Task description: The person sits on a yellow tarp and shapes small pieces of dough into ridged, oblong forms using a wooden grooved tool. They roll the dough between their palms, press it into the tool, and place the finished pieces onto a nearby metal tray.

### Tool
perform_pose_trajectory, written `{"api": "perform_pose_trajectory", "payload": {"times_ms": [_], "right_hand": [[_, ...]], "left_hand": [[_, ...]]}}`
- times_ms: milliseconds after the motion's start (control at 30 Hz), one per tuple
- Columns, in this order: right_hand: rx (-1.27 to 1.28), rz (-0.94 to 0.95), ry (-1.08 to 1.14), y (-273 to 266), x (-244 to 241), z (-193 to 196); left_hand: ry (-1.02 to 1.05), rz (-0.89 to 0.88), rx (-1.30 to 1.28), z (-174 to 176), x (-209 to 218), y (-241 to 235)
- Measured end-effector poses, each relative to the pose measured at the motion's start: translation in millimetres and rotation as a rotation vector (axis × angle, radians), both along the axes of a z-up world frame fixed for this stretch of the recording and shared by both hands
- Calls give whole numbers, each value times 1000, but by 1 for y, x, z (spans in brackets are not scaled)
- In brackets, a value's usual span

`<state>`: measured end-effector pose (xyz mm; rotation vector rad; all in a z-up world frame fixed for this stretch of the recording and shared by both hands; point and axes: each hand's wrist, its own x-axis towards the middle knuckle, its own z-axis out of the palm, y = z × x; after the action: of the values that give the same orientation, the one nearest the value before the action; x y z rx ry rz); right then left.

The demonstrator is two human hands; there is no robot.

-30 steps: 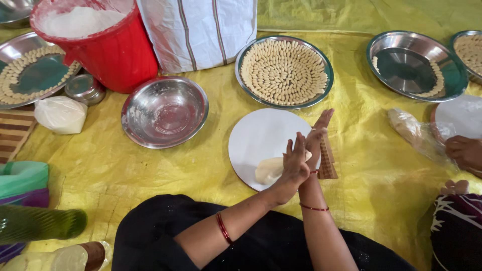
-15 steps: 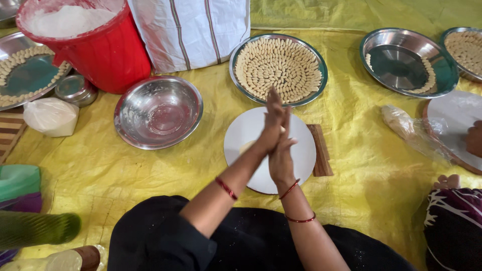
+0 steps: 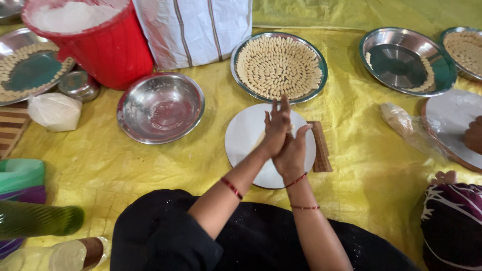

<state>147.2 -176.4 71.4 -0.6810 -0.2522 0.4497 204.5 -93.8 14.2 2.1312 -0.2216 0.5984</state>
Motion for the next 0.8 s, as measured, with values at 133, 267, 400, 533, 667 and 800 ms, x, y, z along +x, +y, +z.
{"api": "perform_pose_trajectory", "payload": {"times_ms": [133, 267, 400, 533, 667, 800], "right_hand": [[-66, 84, -236, 15, -23, 5], [-128, 88, -236, 17, -20, 3], [-280, -81, -213, -5, 12, -3], [-776, -288, -208, -25, 34, -4], [-832, -290, -536, -11, 22, -2], [-591, -91, -618, 10, -5, 13]], "left_hand": [[35, 83, -180, -2, 38, 47], [58, -54, -358, 13, 36, 57], [101, -314, -447, 24, -33, 10], [151, -417, -435, 35, -117, -29], [207, -440, -730, 45, -116, -23], [238, -347, -954, 44, -75, 11]]}}
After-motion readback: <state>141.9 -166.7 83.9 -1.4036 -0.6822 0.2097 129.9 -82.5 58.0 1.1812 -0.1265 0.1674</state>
